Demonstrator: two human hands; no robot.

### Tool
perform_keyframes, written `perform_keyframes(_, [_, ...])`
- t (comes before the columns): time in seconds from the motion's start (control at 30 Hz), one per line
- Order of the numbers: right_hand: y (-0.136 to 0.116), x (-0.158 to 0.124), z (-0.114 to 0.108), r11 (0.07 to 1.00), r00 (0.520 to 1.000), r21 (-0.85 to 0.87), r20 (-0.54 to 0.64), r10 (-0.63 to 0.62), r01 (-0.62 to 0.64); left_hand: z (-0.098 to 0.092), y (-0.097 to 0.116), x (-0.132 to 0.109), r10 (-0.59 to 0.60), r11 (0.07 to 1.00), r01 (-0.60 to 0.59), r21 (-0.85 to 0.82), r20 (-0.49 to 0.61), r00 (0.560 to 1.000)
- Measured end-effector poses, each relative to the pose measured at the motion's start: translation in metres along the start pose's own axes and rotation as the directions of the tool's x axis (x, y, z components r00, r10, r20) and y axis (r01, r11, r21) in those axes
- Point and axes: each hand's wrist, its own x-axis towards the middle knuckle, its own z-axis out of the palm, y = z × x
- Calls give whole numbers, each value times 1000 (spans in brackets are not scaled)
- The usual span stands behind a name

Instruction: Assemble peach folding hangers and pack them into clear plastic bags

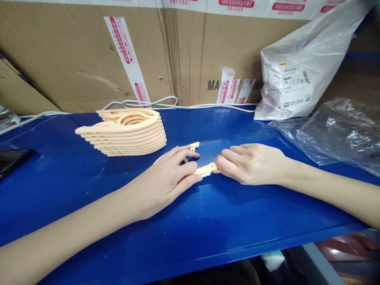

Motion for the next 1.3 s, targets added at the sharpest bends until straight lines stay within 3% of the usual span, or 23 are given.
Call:
perform_keyframes(0.63, [2,0,1,999,998,-5,-59,-39,38,1,-1,-3,42,998,-43,-36,-40,998])
perform_keyframes(1.03, [1,3,0,1000,998,-10,-51,-27,27,-2,0,-3,10,999,-12,-42,-40,999])
perform_keyframes(1.2, [0,3,1,996,998,86,-59,-30,35,-1,-2,-4,7,997,-9,-79,-28,1000])
perform_keyframes(1.3, [-3,3,-1,948,1000,318,-10,19,-15,1,-5,-2,3,994,-12,-105,-84,996])
